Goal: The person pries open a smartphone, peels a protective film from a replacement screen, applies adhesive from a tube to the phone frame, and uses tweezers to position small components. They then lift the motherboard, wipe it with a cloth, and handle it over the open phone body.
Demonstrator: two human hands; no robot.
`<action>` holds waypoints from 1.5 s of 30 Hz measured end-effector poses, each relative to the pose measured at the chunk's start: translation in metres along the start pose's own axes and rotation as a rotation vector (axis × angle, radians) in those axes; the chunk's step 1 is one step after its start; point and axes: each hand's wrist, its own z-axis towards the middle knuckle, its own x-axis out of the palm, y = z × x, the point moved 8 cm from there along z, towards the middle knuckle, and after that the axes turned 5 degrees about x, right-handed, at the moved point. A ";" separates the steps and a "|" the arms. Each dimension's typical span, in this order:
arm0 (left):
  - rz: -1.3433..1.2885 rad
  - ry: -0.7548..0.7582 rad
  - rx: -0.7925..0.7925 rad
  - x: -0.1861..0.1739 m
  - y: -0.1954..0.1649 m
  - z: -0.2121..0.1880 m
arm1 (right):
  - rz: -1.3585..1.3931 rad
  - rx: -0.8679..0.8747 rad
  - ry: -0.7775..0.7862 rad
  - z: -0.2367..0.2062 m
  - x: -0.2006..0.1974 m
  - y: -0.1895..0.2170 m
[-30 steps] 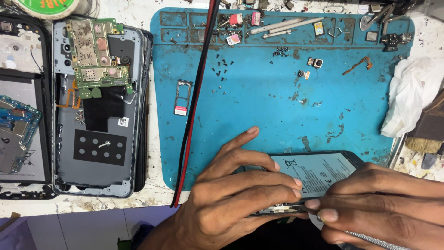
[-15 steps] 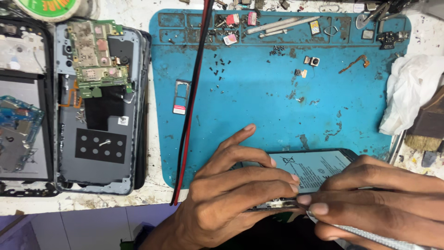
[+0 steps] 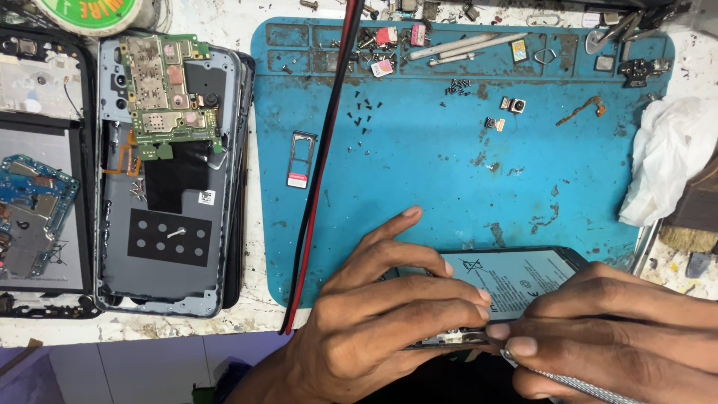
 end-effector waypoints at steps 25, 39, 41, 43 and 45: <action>-0.056 0.006 -0.009 -0.002 0.002 -0.005 | -0.046 -0.011 0.000 -0.001 0.004 0.000; -0.008 -0.012 0.012 -0.001 0.000 -0.005 | -0.023 0.015 -0.009 0.005 0.003 0.006; -0.017 -0.014 0.006 -0.001 0.000 -0.005 | -0.030 0.017 -0.015 0.005 0.005 0.007; -0.016 -0.019 0.007 -0.002 0.000 -0.005 | -0.046 0.016 -0.026 0.005 0.006 0.007; -0.005 -0.025 0.015 -0.002 -0.001 -0.003 | -0.069 0.001 -0.043 0.005 0.007 0.008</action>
